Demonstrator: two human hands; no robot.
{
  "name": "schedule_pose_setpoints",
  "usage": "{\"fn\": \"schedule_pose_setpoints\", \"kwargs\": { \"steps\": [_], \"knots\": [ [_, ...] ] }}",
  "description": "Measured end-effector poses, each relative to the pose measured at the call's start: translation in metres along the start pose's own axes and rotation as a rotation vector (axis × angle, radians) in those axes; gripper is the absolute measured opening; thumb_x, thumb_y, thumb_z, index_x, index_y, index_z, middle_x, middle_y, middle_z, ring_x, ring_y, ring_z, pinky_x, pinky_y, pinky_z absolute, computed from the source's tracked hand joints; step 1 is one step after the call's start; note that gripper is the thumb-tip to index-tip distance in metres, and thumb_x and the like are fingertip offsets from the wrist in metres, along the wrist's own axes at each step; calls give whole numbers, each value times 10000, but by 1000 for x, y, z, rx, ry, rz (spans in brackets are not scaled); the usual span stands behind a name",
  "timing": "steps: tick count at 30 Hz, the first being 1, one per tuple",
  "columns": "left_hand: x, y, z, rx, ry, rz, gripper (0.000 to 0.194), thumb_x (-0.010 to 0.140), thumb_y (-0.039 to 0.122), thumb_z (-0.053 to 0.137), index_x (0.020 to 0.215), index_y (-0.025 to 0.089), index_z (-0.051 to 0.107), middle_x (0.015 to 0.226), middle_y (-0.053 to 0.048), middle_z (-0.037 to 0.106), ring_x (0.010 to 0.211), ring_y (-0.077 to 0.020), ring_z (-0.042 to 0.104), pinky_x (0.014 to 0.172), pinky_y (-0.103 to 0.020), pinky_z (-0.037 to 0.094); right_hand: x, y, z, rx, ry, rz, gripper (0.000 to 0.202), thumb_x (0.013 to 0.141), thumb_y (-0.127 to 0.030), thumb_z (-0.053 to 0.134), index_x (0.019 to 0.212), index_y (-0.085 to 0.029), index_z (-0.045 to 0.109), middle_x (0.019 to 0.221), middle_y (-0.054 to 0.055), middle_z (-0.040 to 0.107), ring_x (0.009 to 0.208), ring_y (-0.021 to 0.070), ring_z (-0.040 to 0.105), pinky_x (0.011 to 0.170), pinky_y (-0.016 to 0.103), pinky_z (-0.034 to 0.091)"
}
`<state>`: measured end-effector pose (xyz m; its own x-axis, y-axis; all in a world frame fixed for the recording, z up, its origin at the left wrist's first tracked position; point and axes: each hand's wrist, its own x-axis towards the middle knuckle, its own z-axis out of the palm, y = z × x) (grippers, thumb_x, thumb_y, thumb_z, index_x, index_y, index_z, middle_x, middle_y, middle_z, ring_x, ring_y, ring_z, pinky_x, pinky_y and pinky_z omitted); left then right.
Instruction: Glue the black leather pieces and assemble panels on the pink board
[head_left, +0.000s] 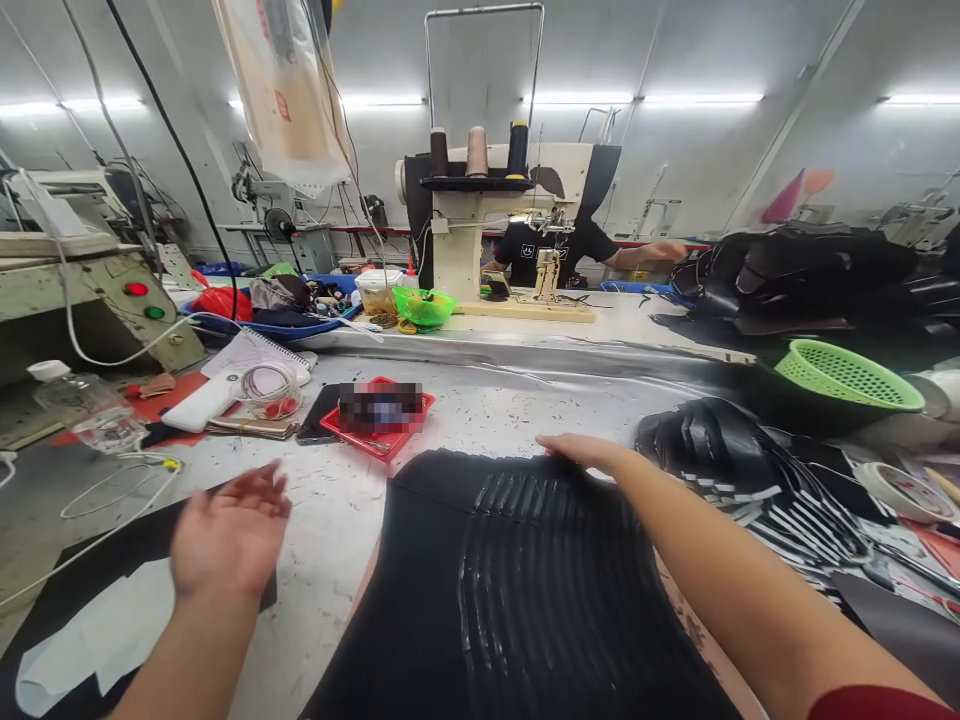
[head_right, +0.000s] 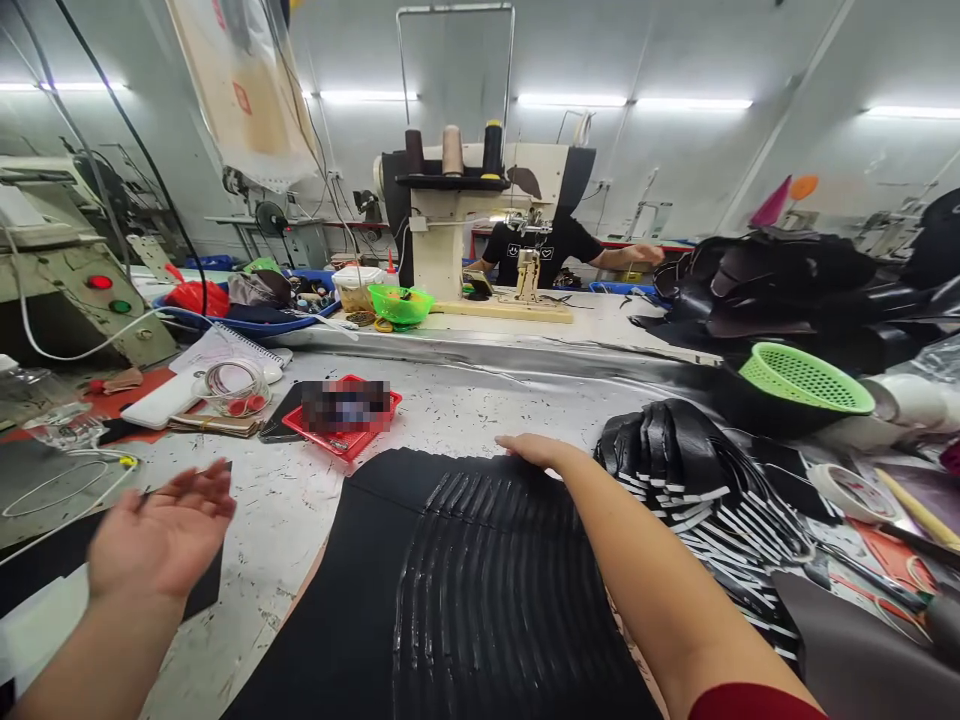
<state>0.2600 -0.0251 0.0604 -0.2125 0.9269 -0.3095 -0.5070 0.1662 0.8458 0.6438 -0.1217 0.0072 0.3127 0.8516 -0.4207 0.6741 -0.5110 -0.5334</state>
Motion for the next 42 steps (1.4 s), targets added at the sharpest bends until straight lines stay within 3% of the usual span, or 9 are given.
{"fn": "schedule_pose_setpoints", "kwargs": {
  "steps": [3,5,9,14,20,24,29,34,42],
  "knots": [
    [-5,-26,-22,515,-335,-75,244,736,425,519,780,193,579,997,-64,639,920,-209,576,637,-275,467,-1,-9,-1,16,-55,-31,413,780,-525,422,908,-202,645,1087,73,630,942,229,572,812,335,416],
    [-7,-44,-27,803,-511,6,355,613,475,630,844,207,604,1049,-69,622,1013,-251,544,766,-329,466,-5,-13,-3,13,-80,-67,297,748,-447,484,855,-220,643,1045,38,640,941,218,562,800,309,414],
    [-1,-63,-19,1006,-656,148,474,568,535,611,907,204,587,1054,-91,602,1056,-284,522,881,-397,429,-15,-20,-10,-28,-108,-112,153,685,-300,534,783,-218,618,892,4,648,845,192,564,703,274,419],
    [13,-71,5,1008,-687,53,581,507,432,653,1008,185,496,1064,-114,581,983,-266,560,885,-395,423,-22,-29,-12,-136,-74,-153,194,622,-173,559,809,-191,609,802,13,626,767,184,558,640,262,402],
    [17,-79,16,859,-665,58,820,459,335,699,1191,170,370,756,0,567,759,-194,581,720,-325,461,-34,-37,-12,-241,55,-210,324,624,-122,554,943,-167,593,976,60,607,873,204,543,709,264,399],
    [14,-77,24,742,-660,86,755,481,303,663,1169,168,384,703,32,552,677,-155,570,670,-292,447,-44,-47,-20,-285,99,-234,293,643,-123,545,929,-169,593,942,53,614,843,197,550,692,254,398],
    [17,-74,46,768,-634,245,592,510,236,617,1075,162,454,712,15,566,664,-154,562,668,-296,443,-39,-56,-40,-328,180,-241,301,651,-122,539,939,-194,590,939,30,620,859,197,551,702,246,396],
    [36,-78,85,886,-597,409,514,592,172,575,1090,167,450,740,0,580,686,-160,582,666,-280,448,-12,-57,-66,-365,283,-225,333,659,-124,535,984,-170,591,956,47,625,865,205,556,708,250,394],
    [66,-85,170,1115,-502,604,505,633,104,529,1127,177,453,735,-4,593,760,-205,601,676,-281,427,55,-55,-109,-419,422,-234,347,665,-135,531,1004,-173,596,980,56,635,873,203,563,696,250,404]
  ]
}}
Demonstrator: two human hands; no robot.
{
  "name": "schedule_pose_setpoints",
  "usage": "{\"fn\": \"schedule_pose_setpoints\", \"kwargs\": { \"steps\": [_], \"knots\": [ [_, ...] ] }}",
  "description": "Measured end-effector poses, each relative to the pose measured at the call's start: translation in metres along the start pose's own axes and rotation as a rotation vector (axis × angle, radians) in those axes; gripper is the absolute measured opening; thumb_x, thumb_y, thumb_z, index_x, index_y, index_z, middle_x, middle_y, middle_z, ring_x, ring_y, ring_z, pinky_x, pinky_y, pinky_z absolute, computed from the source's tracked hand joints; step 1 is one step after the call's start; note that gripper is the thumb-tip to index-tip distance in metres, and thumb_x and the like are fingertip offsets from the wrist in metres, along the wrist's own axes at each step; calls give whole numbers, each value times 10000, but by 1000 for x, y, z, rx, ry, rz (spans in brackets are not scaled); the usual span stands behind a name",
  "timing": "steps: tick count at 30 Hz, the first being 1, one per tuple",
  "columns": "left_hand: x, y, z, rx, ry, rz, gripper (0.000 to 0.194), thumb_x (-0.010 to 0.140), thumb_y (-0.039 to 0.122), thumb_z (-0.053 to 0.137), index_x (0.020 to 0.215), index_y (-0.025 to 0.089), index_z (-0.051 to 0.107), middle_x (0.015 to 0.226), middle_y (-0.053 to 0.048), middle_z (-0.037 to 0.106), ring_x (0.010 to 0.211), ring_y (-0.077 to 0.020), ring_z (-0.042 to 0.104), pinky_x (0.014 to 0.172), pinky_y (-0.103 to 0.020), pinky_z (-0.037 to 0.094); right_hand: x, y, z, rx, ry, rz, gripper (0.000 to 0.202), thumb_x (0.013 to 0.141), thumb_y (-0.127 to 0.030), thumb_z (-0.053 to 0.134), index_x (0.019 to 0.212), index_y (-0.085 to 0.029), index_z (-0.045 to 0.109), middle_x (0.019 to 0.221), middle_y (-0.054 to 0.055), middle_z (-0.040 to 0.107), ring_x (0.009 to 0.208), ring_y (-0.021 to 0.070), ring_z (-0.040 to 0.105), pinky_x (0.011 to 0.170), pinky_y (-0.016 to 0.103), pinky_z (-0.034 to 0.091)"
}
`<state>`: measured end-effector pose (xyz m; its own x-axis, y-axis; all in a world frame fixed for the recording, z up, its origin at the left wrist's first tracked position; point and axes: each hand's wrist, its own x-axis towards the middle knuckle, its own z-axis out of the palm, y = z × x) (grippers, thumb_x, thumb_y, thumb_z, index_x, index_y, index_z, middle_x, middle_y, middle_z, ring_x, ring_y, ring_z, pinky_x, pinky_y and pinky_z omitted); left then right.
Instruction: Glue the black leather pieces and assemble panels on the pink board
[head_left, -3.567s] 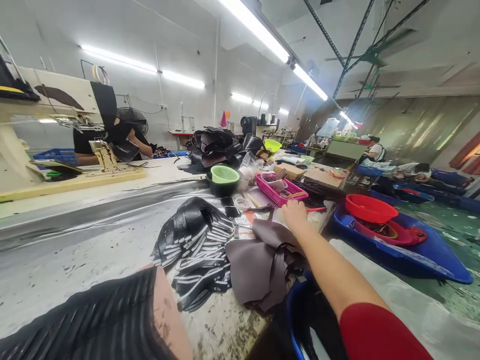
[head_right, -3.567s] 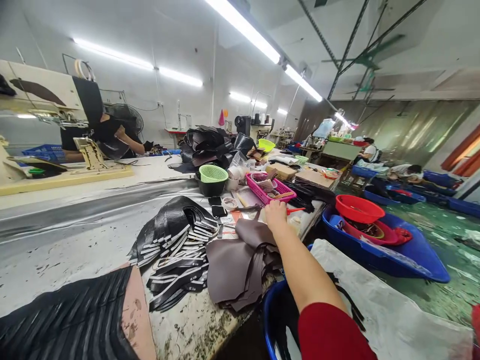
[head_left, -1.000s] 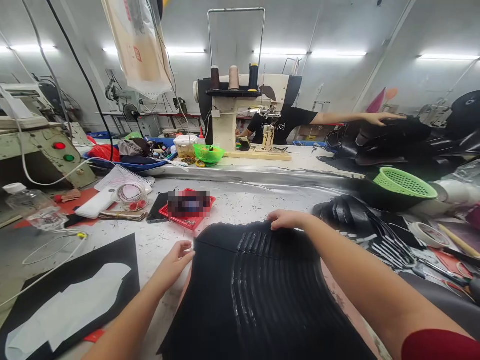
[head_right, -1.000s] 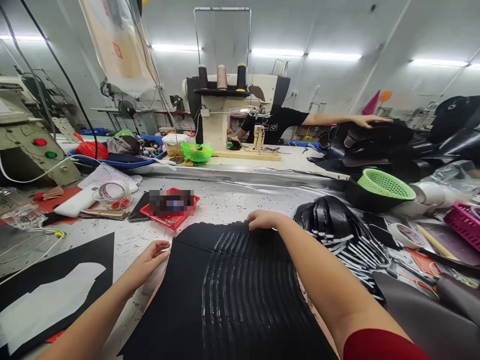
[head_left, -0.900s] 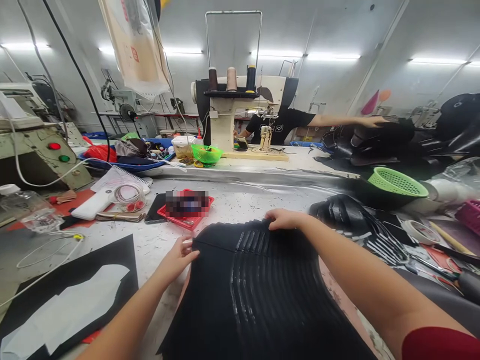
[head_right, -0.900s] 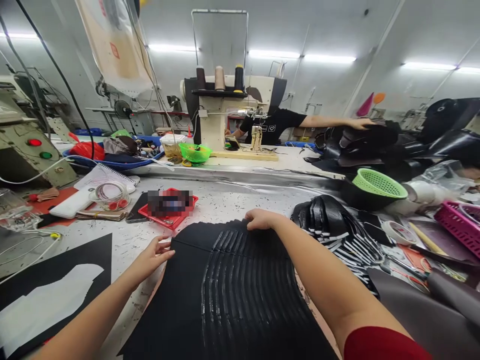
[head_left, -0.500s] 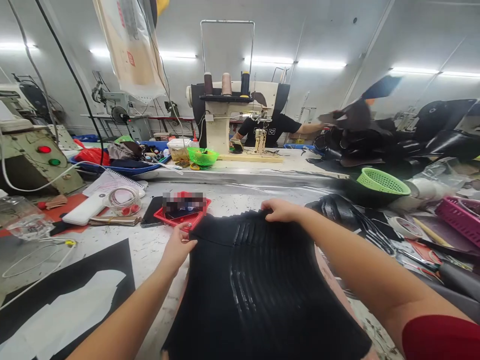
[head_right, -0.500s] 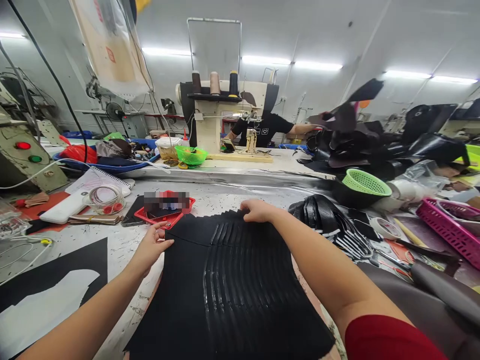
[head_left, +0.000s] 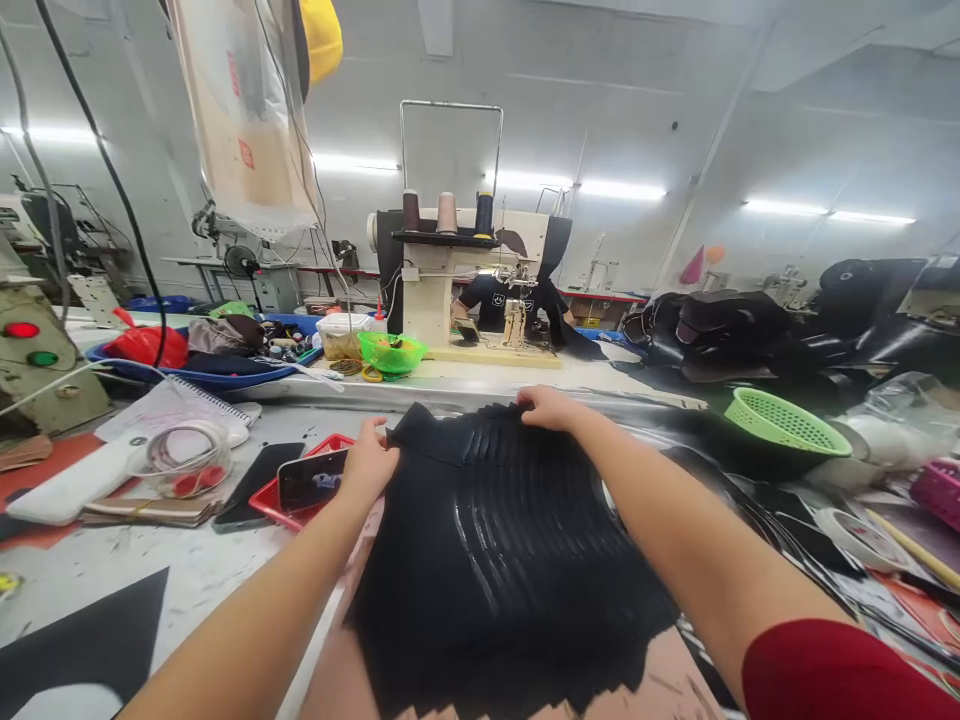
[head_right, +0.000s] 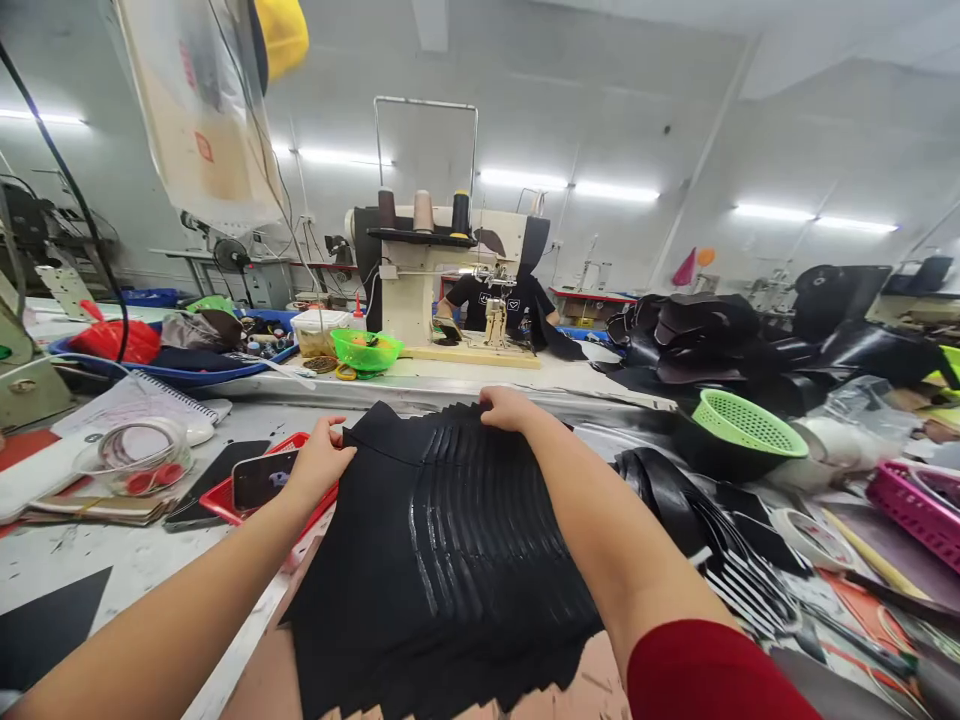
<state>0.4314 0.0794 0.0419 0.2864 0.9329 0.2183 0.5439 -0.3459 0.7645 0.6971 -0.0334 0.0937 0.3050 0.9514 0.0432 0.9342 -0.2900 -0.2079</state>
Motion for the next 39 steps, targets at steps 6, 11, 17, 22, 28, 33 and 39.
{"fn": "schedule_pose_setpoints", "kwargs": {
  "steps": [6,11,17,22,28,33,39],
  "knots": [
    [62,15,25,104,83,-6,458,641,101,534,1084,195,464,757,-19,592,750,-231,601,680,-308,433,62,17,-7,6,123,6,300,674,-148,550,967,-190,600,987,67,640,892,223,567,702,268,416],
    [97,11,54,215,102,12,461,650,123,556,1093,194,451,899,-67,589,894,-253,586,801,-345,434,98,29,15,48,172,41,282,733,-161,536,1012,-178,578,1051,95,620,962,249,550,775,315,414],
    [78,14,63,195,80,159,461,630,231,607,1063,149,472,1166,-144,491,1184,-281,408,980,-389,340,59,30,10,6,322,-4,374,843,-229,454,1209,-151,448,1285,111,465,1191,242,393,982,366,284],
    [6,22,48,292,-389,312,233,689,292,563,910,221,553,988,-48,596,962,-237,555,861,-339,415,-62,45,-4,-40,307,-167,293,813,-268,481,1095,-215,539,1153,75,567,1108,253,469,958,392,313],
    [-55,26,64,675,-671,510,115,660,227,614,761,191,573,859,-67,578,848,-251,550,700,-316,415,-138,54,57,-262,-106,-208,152,751,-103,496,814,-186,606,839,78,644,799,221,578,685,314,392],
    [-56,22,79,812,-633,619,132,695,200,596,820,159,587,873,-103,577,827,-263,563,688,-339,429,-115,32,92,-547,-136,-409,223,730,3,454,858,-128,581,780,102,619,691,206,584,494,273,292],
    [-67,25,91,831,-655,625,216,713,67,512,910,113,586,891,-150,579,802,-284,593,632,-353,442,-99,28,109,-503,-94,-408,215,734,23,434,743,-142,570,684,117,624,627,216,601,470,280,264]
  ]
}}
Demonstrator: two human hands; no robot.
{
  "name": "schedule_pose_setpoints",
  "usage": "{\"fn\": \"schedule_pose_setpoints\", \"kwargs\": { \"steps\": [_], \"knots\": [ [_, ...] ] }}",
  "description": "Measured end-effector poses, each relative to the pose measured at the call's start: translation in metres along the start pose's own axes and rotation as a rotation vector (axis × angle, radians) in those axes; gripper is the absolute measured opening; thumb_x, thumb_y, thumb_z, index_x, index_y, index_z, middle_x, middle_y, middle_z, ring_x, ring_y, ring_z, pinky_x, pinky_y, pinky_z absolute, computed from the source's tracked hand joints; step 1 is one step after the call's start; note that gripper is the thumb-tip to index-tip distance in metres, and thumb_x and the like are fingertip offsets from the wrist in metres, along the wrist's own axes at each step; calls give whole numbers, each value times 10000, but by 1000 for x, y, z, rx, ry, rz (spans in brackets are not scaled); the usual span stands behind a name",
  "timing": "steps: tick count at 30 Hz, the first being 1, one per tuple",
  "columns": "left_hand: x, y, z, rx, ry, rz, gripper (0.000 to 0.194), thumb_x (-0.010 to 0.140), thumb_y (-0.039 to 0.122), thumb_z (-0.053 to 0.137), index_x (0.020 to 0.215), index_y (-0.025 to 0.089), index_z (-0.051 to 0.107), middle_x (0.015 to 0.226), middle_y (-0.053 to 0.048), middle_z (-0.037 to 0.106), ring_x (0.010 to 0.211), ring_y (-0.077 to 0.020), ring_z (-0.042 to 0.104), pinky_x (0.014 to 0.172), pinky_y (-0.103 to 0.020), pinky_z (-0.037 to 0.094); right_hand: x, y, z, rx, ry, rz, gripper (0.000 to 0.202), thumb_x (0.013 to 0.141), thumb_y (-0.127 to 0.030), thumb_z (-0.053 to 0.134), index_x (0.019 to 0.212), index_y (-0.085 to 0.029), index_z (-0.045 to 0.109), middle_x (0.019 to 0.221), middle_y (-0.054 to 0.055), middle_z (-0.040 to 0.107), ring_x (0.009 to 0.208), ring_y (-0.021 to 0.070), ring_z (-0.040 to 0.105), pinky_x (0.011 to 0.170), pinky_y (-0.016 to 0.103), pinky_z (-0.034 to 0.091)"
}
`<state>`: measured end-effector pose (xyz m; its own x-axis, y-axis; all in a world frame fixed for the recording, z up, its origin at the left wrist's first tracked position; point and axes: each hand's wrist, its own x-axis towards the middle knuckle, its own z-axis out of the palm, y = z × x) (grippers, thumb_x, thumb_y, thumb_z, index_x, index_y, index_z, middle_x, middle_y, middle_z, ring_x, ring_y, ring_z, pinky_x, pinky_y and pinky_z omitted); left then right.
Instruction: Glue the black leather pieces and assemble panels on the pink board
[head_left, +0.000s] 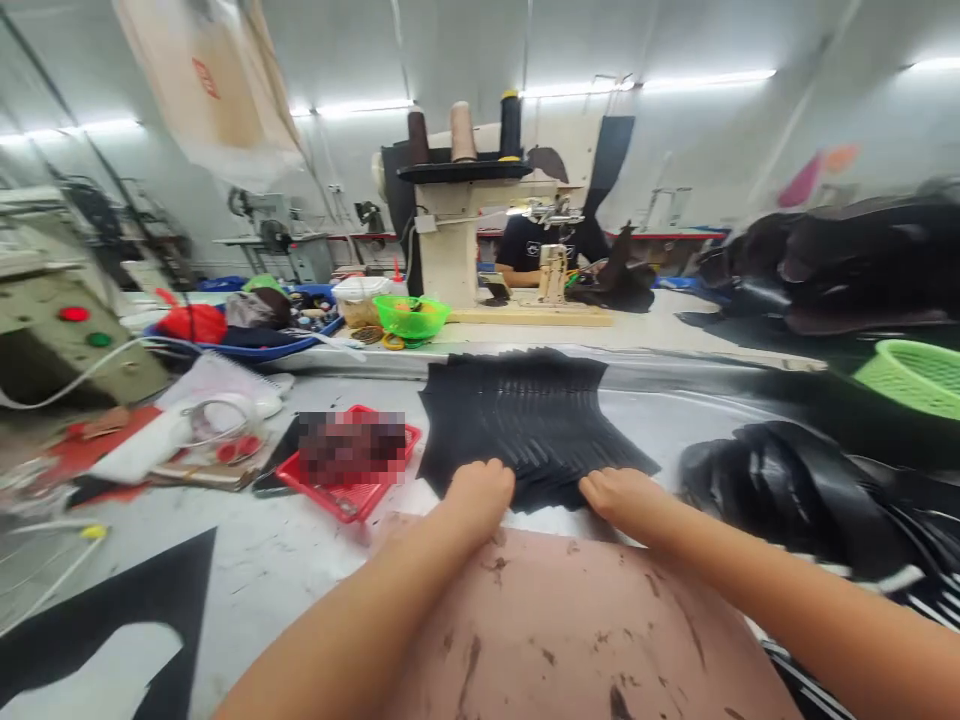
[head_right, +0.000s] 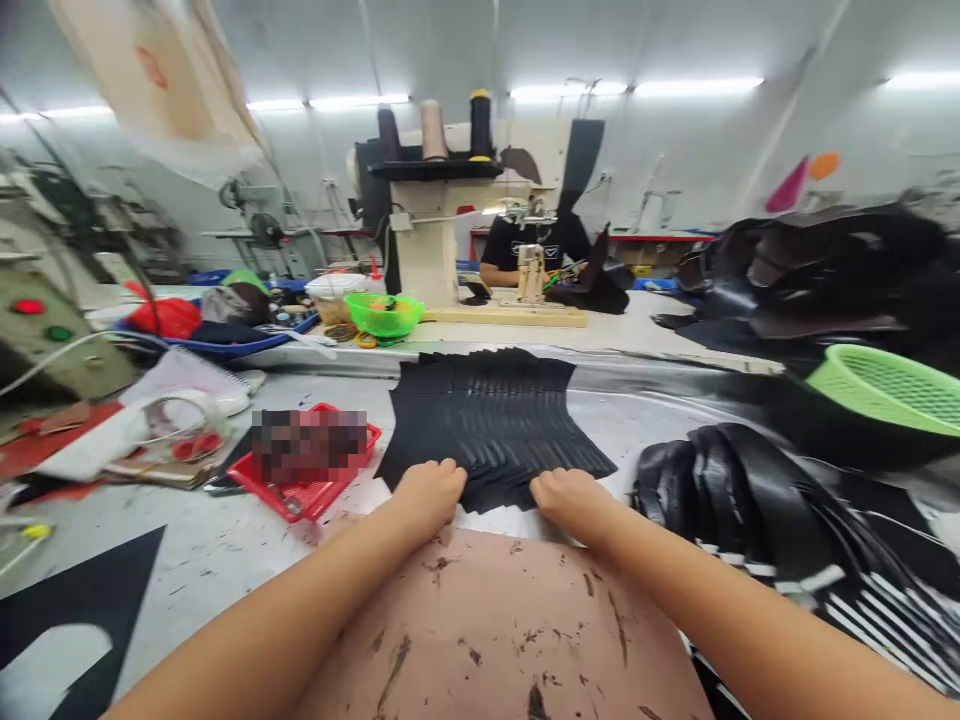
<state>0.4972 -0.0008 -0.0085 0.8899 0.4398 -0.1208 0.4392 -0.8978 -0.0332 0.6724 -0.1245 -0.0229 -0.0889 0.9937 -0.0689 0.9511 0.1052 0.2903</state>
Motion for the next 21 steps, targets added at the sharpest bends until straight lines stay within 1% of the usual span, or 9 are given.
{"fn": "schedule_pose_setpoints", "kwargs": {
  "steps": [2,4,7,10,13,16,19,21],
  "knots": [
    [-1,3,3,-6,4,-21,253,716,53,499,953,109,568,884,-152,581,795,-289,598,618,-355,444,0,0,5,25,34,31,222,713,30,440,733,-149,569,682,113,629,624,219,603,471,282,256],
    [-5,3,4,-7,25,-41,254,729,55,483,967,108,552,873,-149,582,793,-290,599,611,-354,443,0,-1,4,30,84,80,224,704,23,438,727,-154,573,670,106,630,623,219,601,472,279,246],
    [-16,-2,3,-8,76,-61,211,767,60,428,932,120,544,862,-138,580,804,-278,594,613,-346,436,-1,-5,-7,21,170,156,212,702,-7,430,699,-165,571,630,92,618,604,207,586,473,275,222],
    [-24,-8,0,-23,122,-95,210,768,46,405,905,129,539,868,-121,580,791,-257,594,601,-323,422,-3,-11,-21,20,209,172,192,697,-37,433,678,-177,563,611,73,612,583,185,572,465,274,177],
    [-30,-11,-5,-58,148,-137,210,726,21,432,863,140,538,847,-87,581,736,-210,593,579,-284,399,-6,-16,-29,19,194,166,179,675,-39,448,667,-179,560,598,52,609,566,164,562,456,267,146],
    [-39,-11,-12,-97,180,-187,221,701,4,429,821,158,533,818,-53,576,709,-170,580,577,-260,378,-9,-18,-36,41,167,204,152,678,-57,462,661,-174,559,611,39,615,565,157,562,454,255,146],
    [-53,-13,-19,-135,226,-242,213,722,25,401,803,175,528,829,-33,577,731,-155,568,593,-256,369,-12,-20,-45,87,147,248,141,713,-97,458,703,-179,572,673,31,639,609,159,580,464,241,183],
    [-64,-17,-23,-159,250,-281,199,735,46,388,785,182,525,818,-23,578,735,-151,562,599,-254,368,-13,-24,-50,125,93,238,148,728,-106,464,745,-184,588,740,36,660,662,167,600,477,236,227]
  ]
}}
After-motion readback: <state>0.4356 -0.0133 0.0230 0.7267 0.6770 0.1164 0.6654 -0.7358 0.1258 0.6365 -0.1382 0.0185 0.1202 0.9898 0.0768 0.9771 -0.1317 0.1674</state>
